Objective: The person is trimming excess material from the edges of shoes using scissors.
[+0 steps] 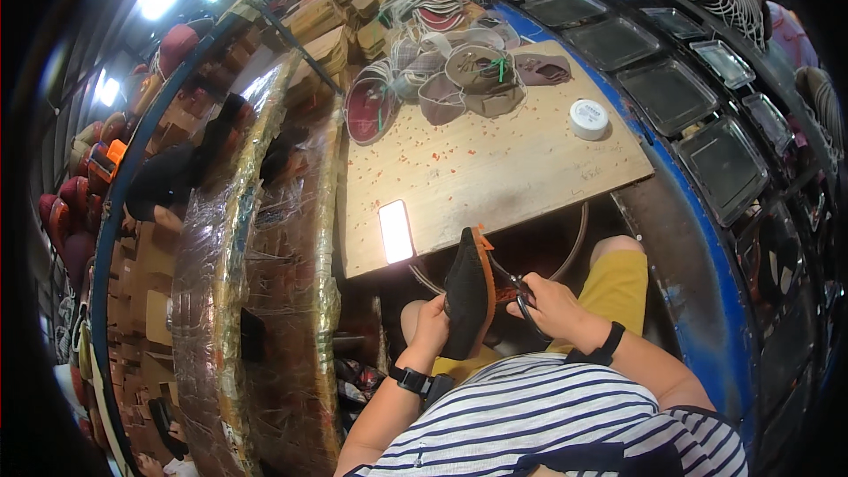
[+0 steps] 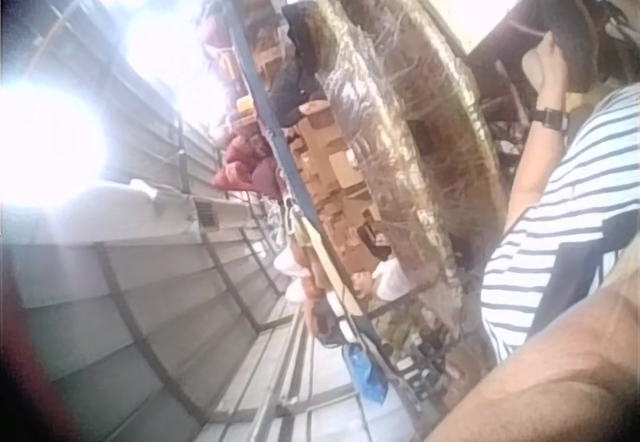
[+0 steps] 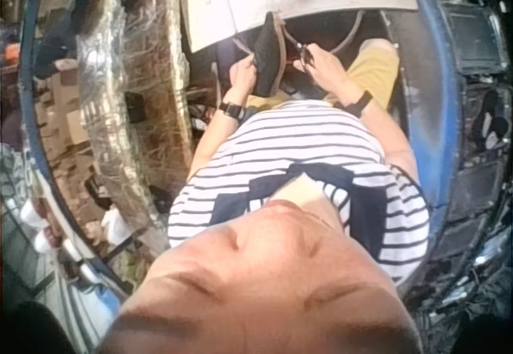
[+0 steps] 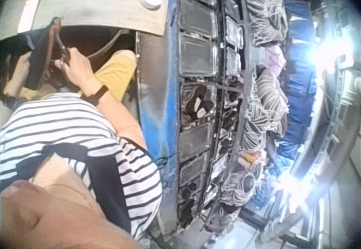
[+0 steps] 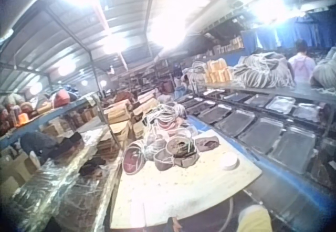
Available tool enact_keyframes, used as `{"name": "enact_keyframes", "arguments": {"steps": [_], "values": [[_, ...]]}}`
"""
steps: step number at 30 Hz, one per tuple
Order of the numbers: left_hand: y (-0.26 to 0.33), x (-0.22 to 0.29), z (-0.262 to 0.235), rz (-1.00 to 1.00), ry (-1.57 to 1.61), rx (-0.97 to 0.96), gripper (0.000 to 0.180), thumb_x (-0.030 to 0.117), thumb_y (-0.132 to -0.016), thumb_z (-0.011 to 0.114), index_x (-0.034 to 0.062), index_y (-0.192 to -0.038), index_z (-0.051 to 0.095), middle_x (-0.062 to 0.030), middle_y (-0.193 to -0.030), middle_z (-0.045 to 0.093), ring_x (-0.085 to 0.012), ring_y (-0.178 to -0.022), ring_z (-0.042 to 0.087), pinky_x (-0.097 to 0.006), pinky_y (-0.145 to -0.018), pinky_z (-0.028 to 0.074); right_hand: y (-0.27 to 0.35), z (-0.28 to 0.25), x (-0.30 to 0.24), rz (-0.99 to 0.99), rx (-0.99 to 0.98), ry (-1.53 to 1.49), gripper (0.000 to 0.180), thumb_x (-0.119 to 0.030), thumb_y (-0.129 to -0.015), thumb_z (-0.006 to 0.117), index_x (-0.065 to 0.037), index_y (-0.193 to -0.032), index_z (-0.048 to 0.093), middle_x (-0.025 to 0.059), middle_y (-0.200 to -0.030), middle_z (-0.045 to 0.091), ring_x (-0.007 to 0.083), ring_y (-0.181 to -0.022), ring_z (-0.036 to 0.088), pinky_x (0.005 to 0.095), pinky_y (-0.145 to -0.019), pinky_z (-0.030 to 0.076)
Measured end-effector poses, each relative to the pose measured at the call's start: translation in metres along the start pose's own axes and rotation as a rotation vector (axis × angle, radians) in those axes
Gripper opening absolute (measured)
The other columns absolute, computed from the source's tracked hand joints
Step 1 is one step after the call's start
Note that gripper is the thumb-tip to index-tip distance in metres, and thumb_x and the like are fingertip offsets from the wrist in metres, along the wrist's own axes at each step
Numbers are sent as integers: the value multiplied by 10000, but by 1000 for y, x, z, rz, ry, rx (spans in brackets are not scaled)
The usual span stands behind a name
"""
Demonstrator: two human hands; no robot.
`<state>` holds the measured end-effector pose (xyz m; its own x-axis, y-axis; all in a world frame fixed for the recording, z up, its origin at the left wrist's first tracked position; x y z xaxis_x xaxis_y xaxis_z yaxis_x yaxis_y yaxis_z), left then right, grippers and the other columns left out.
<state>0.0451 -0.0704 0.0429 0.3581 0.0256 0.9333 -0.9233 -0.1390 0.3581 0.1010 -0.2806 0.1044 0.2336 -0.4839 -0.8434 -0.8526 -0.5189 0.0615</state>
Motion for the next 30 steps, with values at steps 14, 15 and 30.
{"name": "enact_keyframes", "arguments": {"steps": [14, 15, 30], "values": [[18, -15, -4, -94, 13, -276, 194, 58, -940, 522, 10, -1088, 637, 1, -998, 633, -92, -866, 586, -230, -750, 479, 7, 6, 29, 159, -55, 234, 541, -561, -826, 617, -21, -832, 581, 186, -723, 644, 378, -732, 640, 442, -672, 488], [20, -16, -4, -64, -21, -288, 198, 76, -946, 522, 3, -1090, 635, 4, -1002, 629, -87, -873, 579, -231, -746, 478, 7, 6, 27, 159, -58, 234, 541, -561, -826, 617, -21, -832, 581, 186, -723, 644, 378, -732, 640, 442, -672, 488], [0, 7, -18, 30, 844, 20, 287, 227, -978, 503, 24, -1177, 541, -100, -1070, 618, -217, -940, 633, -334, -797, 549, 26, 33, 8, -30, -255, 361, 549, -542, -788, 656, 2, -834, 602, 194, -799, 657, 377, -760, 646, 452, -684, 492]]}}
Point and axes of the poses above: each hand's wrist, its own y-axis away from the middle knuckle, its own z-axis out of the palm, x = y × z, the point moved 9 cm from there along -y, towards the middle knuckle
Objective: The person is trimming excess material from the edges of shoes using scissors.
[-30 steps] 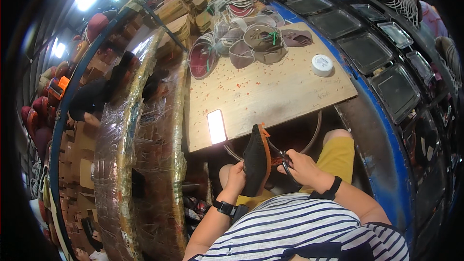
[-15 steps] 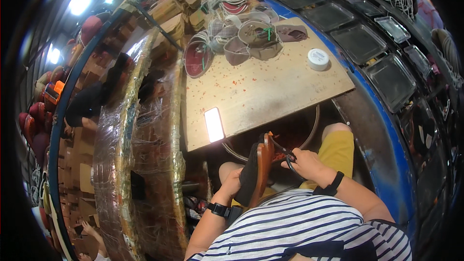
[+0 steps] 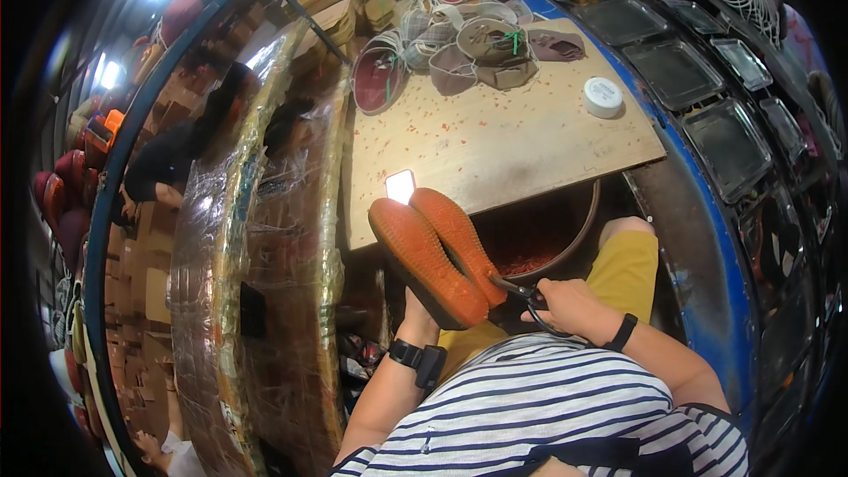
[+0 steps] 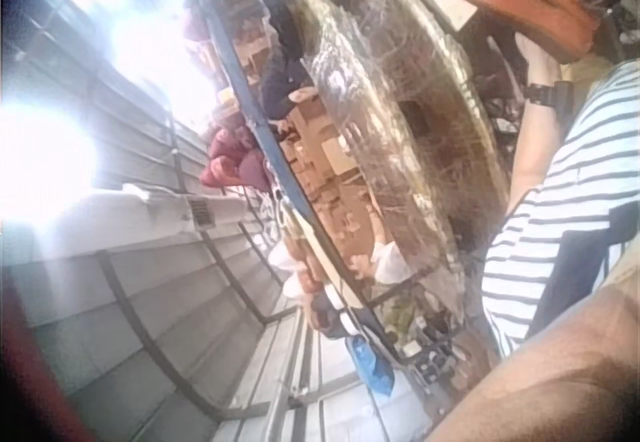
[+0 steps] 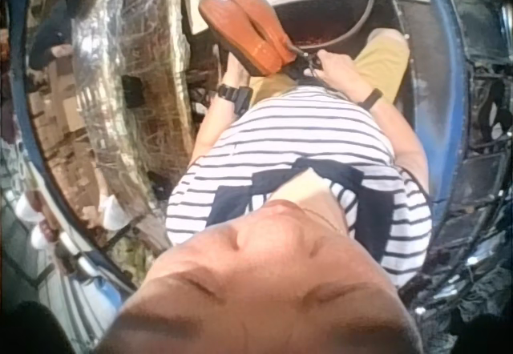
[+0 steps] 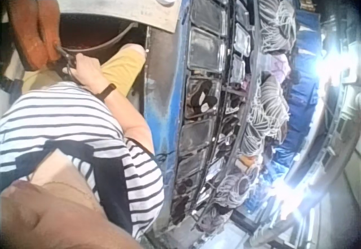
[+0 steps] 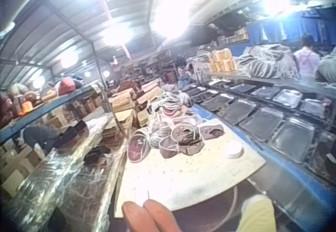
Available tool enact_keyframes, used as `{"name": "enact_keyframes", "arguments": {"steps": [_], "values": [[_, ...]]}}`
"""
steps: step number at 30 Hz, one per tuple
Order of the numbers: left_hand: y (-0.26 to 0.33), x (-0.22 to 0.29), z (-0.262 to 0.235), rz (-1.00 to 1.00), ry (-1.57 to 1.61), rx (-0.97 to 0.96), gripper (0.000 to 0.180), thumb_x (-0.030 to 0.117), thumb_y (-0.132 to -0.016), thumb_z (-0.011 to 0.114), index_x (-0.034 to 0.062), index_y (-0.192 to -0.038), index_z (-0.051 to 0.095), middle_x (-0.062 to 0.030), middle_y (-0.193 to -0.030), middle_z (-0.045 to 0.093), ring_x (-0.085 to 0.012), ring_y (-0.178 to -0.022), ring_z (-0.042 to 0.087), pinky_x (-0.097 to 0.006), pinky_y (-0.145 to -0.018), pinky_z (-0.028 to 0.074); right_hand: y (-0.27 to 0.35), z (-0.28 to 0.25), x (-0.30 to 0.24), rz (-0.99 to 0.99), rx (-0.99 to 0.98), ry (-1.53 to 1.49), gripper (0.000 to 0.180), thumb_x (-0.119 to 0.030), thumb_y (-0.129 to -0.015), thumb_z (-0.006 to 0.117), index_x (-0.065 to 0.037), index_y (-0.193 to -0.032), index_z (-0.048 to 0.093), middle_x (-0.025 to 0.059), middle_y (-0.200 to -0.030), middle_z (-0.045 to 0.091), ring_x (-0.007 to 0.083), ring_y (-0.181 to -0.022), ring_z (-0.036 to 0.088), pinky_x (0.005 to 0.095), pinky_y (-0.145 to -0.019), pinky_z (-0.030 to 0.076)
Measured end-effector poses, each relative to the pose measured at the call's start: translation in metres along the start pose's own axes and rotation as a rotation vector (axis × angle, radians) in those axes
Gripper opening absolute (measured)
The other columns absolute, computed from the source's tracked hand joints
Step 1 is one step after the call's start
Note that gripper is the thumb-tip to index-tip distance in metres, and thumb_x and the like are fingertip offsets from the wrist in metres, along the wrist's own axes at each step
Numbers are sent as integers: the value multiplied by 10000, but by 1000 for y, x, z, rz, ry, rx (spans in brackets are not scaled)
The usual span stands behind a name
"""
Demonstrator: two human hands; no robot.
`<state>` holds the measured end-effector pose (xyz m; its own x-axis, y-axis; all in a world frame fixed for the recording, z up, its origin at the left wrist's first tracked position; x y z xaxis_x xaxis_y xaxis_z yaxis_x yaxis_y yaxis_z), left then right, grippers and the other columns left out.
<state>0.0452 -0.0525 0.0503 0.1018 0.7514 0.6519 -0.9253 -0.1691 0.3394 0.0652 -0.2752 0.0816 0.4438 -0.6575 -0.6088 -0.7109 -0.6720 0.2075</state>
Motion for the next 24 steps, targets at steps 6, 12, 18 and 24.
{"name": "enact_keyframes", "arguments": {"steps": [6, 12, 18, 24], "values": [[-6, -9, -52, 73, -20, 296, 206, 129, -926, 533, -43, -983, 631, -119, -884, 657, -226, -749, 655, -323, -642, 542, -3, 2, 6, 50, -104, 9, 546, -557, -796, 638, -16, -858, 617, 179, -802, 665, 364, -763, 650, 437, -696, 502], [-5, -25, -45, -2, -81, 179, 245, 173, -972, 474, -16, -1082, 586, -121, -981, 645, -235, -837, 647, -340, -710, 544, -6, 4, -16, -84, -50, -24, 551, -580, -783, 638, -31, -831, 612, 146, -755, 665, 353, -736, 648, 434, -677, 497], [19, 20, -42, 141, -146, 326, 141, 61, -893, 547, -31, -940, 642, -94, -825, 644, -200, -677, 637, -317, -597, 531, -13, 13, -1, -35, -57, 74, 544, -589, -763, 652, -47, -762, 610, 142, -689, 643, 349, -694, 639, 441, -633, 487], [88, 153, -101, 480, -896, 557, 186, 159, -895, 592, 1, -835, 668, -29, -681, 624, -100, -647, 567, -273, -598, 471, -8, 2, 11, -33, 31, 59, 490, -516, -731, 723, -47, -723, 577, 156, -645, 617, 359, -640, 621, 439, -598, 481]]}}
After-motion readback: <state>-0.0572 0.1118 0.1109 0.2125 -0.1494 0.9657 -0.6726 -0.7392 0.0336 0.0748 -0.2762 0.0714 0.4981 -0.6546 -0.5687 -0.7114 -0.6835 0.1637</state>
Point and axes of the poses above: each hand's wrist, its own y-axis away from the middle knuckle, its own z-axis out of the palm, x = y × z, the point moved 9 cm from there along -y, towards the middle knuckle
